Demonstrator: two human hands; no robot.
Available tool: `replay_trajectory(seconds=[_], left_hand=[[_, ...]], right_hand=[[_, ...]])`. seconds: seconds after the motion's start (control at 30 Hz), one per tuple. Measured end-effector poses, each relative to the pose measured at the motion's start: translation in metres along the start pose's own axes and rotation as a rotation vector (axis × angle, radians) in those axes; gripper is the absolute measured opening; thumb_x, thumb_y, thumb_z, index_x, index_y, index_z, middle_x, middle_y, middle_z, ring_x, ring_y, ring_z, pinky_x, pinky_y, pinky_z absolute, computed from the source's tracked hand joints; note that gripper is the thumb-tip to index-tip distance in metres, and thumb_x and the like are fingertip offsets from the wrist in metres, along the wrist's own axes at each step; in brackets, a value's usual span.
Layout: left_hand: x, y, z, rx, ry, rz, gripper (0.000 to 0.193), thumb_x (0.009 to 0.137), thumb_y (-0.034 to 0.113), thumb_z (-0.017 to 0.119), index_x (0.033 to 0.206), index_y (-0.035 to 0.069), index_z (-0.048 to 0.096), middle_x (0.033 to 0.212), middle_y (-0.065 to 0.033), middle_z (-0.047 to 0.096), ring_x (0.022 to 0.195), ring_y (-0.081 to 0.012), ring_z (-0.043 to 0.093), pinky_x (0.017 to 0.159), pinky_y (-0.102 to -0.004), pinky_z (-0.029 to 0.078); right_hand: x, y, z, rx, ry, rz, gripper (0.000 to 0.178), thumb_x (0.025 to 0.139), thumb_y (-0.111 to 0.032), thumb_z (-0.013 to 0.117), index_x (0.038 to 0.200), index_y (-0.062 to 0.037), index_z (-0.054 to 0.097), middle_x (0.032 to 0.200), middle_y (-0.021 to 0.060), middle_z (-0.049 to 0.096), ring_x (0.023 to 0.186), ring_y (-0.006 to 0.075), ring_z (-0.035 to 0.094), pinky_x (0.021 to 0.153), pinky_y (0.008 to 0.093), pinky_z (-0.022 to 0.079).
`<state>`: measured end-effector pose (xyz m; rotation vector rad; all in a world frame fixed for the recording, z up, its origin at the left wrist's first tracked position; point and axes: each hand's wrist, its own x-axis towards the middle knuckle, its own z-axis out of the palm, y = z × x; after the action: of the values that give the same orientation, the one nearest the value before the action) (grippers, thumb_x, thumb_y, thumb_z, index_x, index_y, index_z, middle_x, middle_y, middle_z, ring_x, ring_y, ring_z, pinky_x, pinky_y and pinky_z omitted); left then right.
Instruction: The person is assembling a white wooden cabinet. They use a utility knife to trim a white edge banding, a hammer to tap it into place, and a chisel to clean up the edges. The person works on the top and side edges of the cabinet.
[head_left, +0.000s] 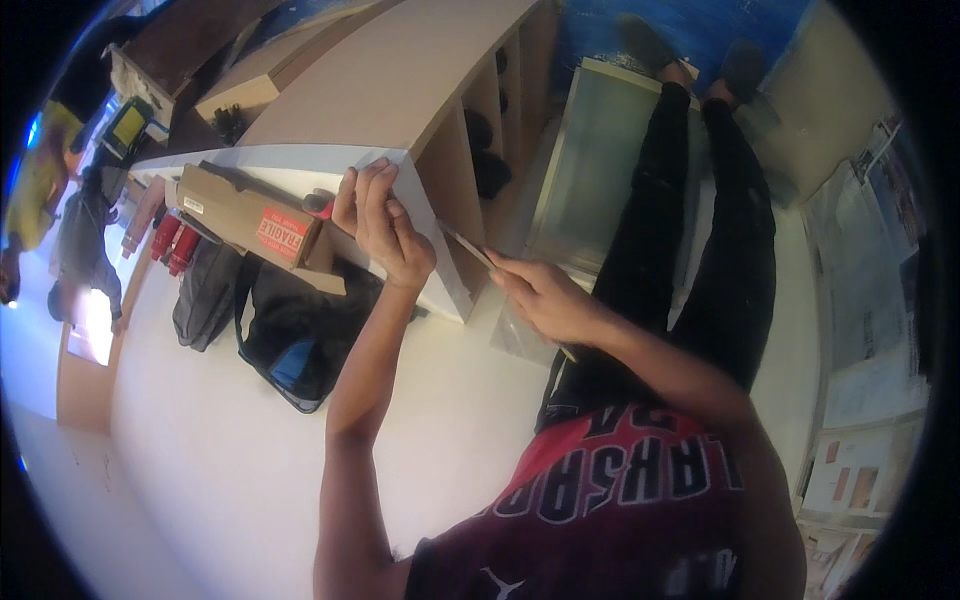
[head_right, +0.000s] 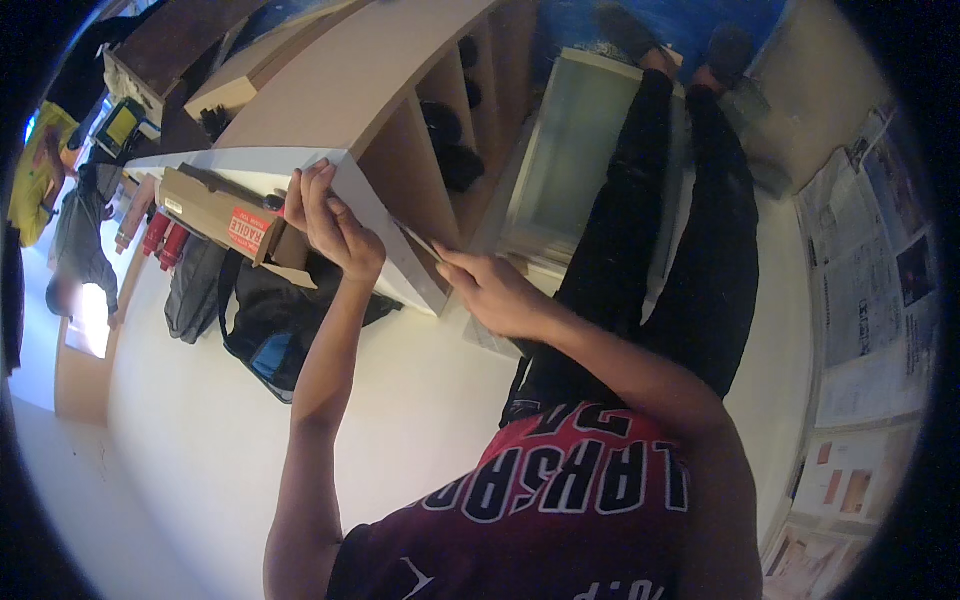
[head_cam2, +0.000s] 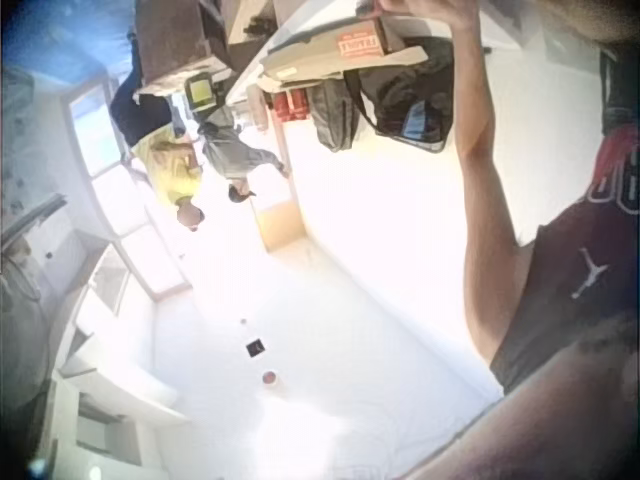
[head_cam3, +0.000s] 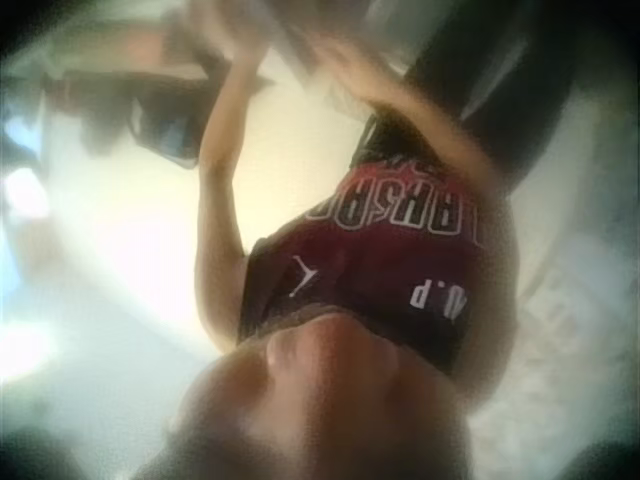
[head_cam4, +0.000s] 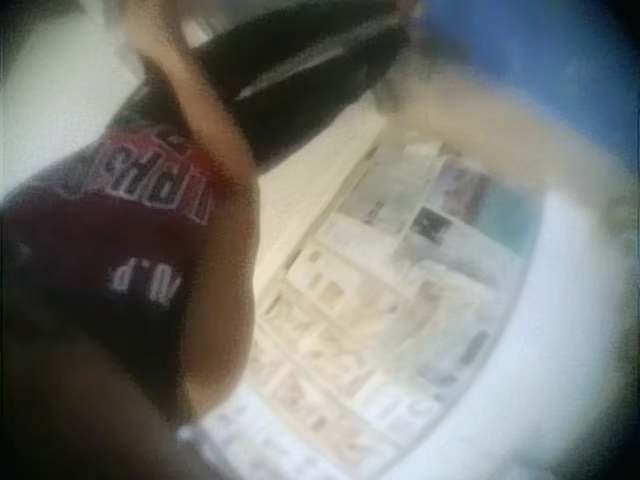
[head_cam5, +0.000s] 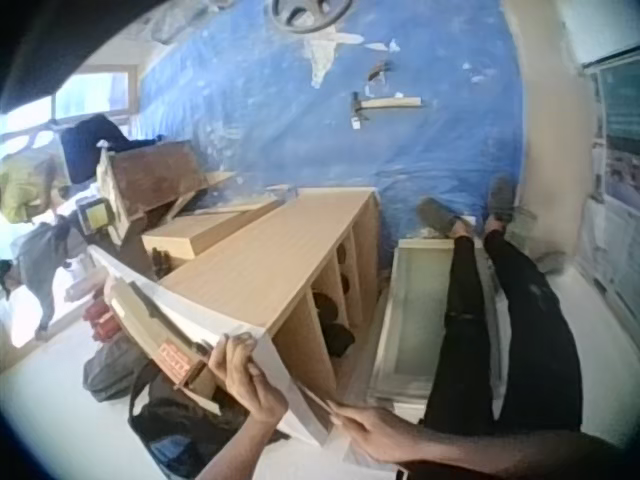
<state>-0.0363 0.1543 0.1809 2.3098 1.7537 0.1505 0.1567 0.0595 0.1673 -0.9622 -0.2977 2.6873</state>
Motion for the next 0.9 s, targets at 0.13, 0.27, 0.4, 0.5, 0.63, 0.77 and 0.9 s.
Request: replay_trajectory(seconds=[0.13,0.27,0.4,0.5,0.63,0.77,0.9], left_hand=[[0.004,0.005,0.003,-0.040,0.053,0.017,0.030,0.096,0.007,0.041,0.115,-0.003,0.062,0.112,-0.0193,0.068,0.125,-0.0349,0.047,0.110,-0.0415,0.026],[0.003,0.007,0.001,-0.057,0.042,-0.007,0.034,0.101,0.016,0.040,0.119,-0.003,0.062,0.119,-0.0195,0.066,0.128,-0.0349,0.044,0.111,-0.0439,0.026],[-0.011,0.012,-0.009,-0.100,-0.034,-0.119,0.055,0.100,0.034,0.050,0.142,-0.002,0.043,0.147,-0.0217,0.044,0.139,-0.0378,0.033,0.115,-0.0471,0.023],[-0.043,0.074,-0.021,-0.188,-0.100,-0.402,0.087,0.090,0.037,0.068,0.152,-0.004,0.021,0.159,-0.0236,0.023,0.144,-0.0408,0.024,0.118,-0.0483,0.018],[-0.084,0.086,-0.031,0.061,-0.282,-0.759,0.110,0.079,0.041,0.081,0.152,-0.008,0.016,0.160,-0.0271,0.018,0.148,-0.0399,0.019,0.119,-0.0472,0.018],[-0.087,0.077,-0.029,-0.096,-0.306,-1.070,0.114,0.078,0.045,0.082,0.150,-0.014,0.017,0.158,-0.0319,0.019,0.150,-0.0385,0.016,0.120,-0.0411,0.018],[-0.079,0.081,-0.028,-0.116,-0.326,-1.126,0.116,0.076,0.047,0.083,0.148,-0.016,0.017,0.157,-0.0343,0.018,0.150,-0.0383,0.015,0.121,-0.0392,0.017]], right_hand=[[0.003,0.029,0.017,0.079,0.117,-0.136,0.046,0.107,-0.023,0.044,0.148,-0.0015,0.040,0.060,-0.0039,0.037,0.048,0.0058,0.037,0.046,0.0248,0.037],[0.045,0.033,0.043,0.104,0.176,-0.149,0.044,0.106,-0.025,0.047,0.141,0.0028,0.047,0.085,0.0095,0.049,0.076,0.0164,0.050,0.066,0.0306,0.043],[0.031,0.018,0.020,-0.059,0.107,-0.067,0.042,0.105,-0.024,0.045,0.137,0.0031,0.050,0.120,0.0298,0.062,0.117,0.0363,0.062,0.097,0.0392,0.047],[0.014,0.069,0.031,-0.111,0.258,-0.453,0.043,0.106,-0.024,0.043,0.146,-0.0076,0.042,0.107,0.0235,0.069,0.101,0.0346,0.067,0.088,0.0420,0.051],[-0.017,0.024,0.018,0.218,-0.031,0.181,0.045,0.107,-0.023,0.042,0.149,-0.0065,0.040,0.074,0.0085,0.062,0.058,0.0116,0.056,0.061,0.0291,0.051],[-0.023,0.041,0.022,0.177,0.040,-0.068,0.047,0.107,-0.022,0.043,0.149,-0.0011,0.038,0.066,0.0038,0.050,0.052,0.0060,0.044,0.054,0.0258,0.043],[-0.030,0.035,0.023,0.153,0.058,-0.025,0.046,0.107,-0.020,0.043,0.148,0.0006,0.039,0.067,0.0017,0.046,0.055,0.0062,0.040,0.053,0.0270,0.040]])
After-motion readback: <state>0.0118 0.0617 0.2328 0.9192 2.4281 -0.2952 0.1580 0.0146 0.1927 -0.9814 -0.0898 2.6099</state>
